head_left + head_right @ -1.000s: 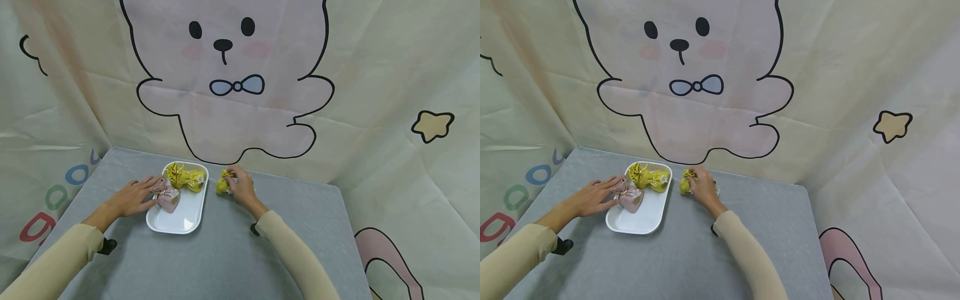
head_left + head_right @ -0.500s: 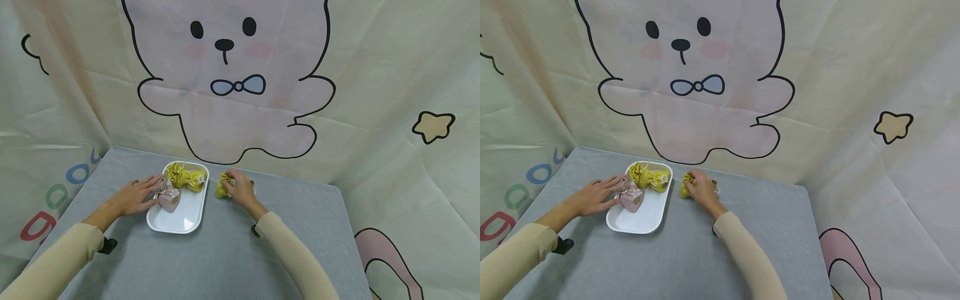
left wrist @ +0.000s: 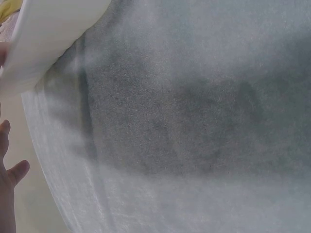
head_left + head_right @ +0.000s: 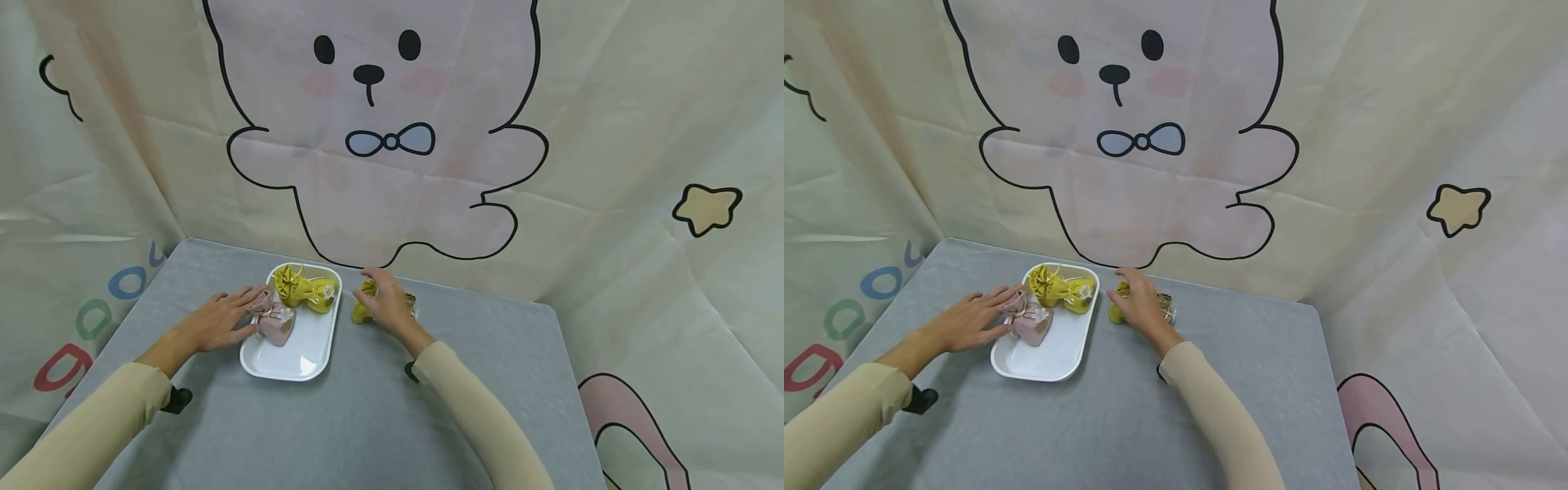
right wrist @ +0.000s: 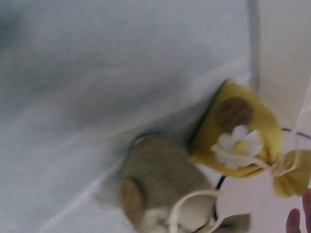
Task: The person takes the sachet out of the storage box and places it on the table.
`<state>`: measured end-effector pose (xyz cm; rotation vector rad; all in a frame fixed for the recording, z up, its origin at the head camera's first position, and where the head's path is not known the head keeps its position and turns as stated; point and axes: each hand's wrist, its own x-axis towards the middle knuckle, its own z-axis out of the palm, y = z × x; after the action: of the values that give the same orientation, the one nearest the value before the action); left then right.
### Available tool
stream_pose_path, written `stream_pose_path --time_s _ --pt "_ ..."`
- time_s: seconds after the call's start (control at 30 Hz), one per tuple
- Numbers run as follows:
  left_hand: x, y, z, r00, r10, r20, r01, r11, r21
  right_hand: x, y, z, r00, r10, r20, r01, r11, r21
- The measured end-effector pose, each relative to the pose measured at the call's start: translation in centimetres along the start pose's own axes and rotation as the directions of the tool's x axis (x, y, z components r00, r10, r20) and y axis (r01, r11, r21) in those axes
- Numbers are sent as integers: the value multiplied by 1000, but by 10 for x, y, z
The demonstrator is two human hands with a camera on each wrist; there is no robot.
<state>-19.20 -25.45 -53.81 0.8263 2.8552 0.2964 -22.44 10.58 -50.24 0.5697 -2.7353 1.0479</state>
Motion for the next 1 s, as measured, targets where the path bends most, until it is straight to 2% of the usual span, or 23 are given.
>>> stream_pose_path --time_s 0.2,0.37,0.77,1.0 --pt "1 -1 2 1000 -5 8 5 1000 6 7 -21 9 995 -85 47 82 995 62" --pt "2 -2 3 1000 -3 12 2 1000 6 13 -35 22 990 -125 70 118 988 101" --pt "1 -2 2 1000 -5 17 5 1000 2 20 -72 50 965 -110 236 86 990 111" --pt "0 -1 1 1000 -1 10 1 1000 -4 21 -85 60 955 -86 283 50 990 134"
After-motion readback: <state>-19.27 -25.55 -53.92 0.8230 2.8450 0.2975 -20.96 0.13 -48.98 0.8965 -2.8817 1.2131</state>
